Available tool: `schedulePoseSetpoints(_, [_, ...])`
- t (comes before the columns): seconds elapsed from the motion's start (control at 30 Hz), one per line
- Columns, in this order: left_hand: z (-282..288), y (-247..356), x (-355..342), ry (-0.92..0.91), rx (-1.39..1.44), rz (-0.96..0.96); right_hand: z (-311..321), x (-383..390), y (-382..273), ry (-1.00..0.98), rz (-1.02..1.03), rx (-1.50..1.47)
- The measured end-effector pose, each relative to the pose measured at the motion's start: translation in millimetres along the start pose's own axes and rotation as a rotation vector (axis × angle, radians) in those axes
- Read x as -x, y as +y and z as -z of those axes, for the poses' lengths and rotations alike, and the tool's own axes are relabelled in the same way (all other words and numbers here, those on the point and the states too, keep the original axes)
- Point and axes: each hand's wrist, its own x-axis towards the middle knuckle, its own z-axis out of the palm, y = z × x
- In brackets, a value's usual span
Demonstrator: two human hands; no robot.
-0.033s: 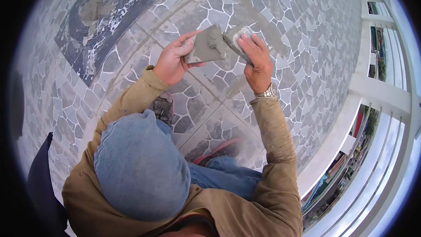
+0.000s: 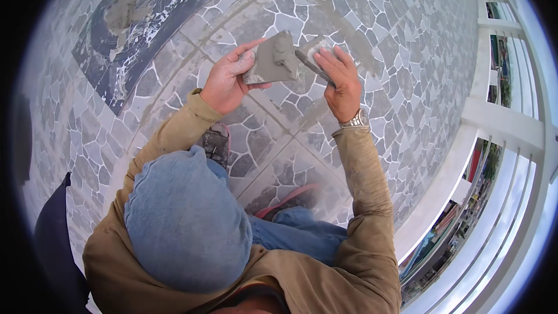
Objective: The person applies grout into the gaps between floor tiles using a small piece of tile as a spreader, picking up grout from a tile and smoothing it into the seams.
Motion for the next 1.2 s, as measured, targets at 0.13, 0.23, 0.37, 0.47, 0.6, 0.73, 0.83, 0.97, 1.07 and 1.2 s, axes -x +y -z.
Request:
schedulePoseSetpoints(0.13, [5.0,6.3,-3.0,-0.002,0.127,0.008,-0.6,4.1,-6.2,0.339,-0.758,-0.982])
schedulePoseSetpoints(0.23, [-3.3,-4.4,-1.2,0.093,0.204,0.112,-3.4,-9.0,-51.7,0.464,-0.634,-1.143])
schedulePoseSetpoints(0.37, [-21.2,-9.1,0.7,0.119,0.192,0.161,-19.7,8.1,-72.0,0.237,-0.607,-0.637])
schedulePoseSetpoints(0.47, [-14.8,-1.7,6.6,0.083,0.079,0.135,-23.0,11.4,-59.6,0.170,-0.422,-0.435])
schedulePoseSetpoints(0.6, [-12.4,3.0,8.4,0.077,0.073,0.106,-29.6,9.0,-20.0,0.097,-0.226,-0.252])
schedulePoseSetpoints(0.73, [-7.8,24.0,0.5,0.004,-0.091,-0.089,-5.5,20.8,17.6,0.064,-0.582,-0.560])
schedulePoseSetpoints(0.83, [16.6,27.4,-8.0,-0.022,-0.394,-0.200,35.7,-3.5,0.3,0.028,-0.865,-1.213])
schedulePoseSetpoints(0.97, [23.8,25.2,-15.0,-0.081,-0.568,-0.351,39.1,-10.8,-18.7,0.038,-1.023,-1.331])
schedulePoseSetpoints(1.07, [20.7,13.0,-18.9,-0.030,-0.651,-0.428,31.9,-10.1,-20.7,0.050,-1.039,-1.340])
schedulePoseSetpoints(1.2, [20.1,7.9,-20.0,-0.033,-0.672,-0.472,22.9,-6.8,-18.3,0.078,-1.049,-1.370])
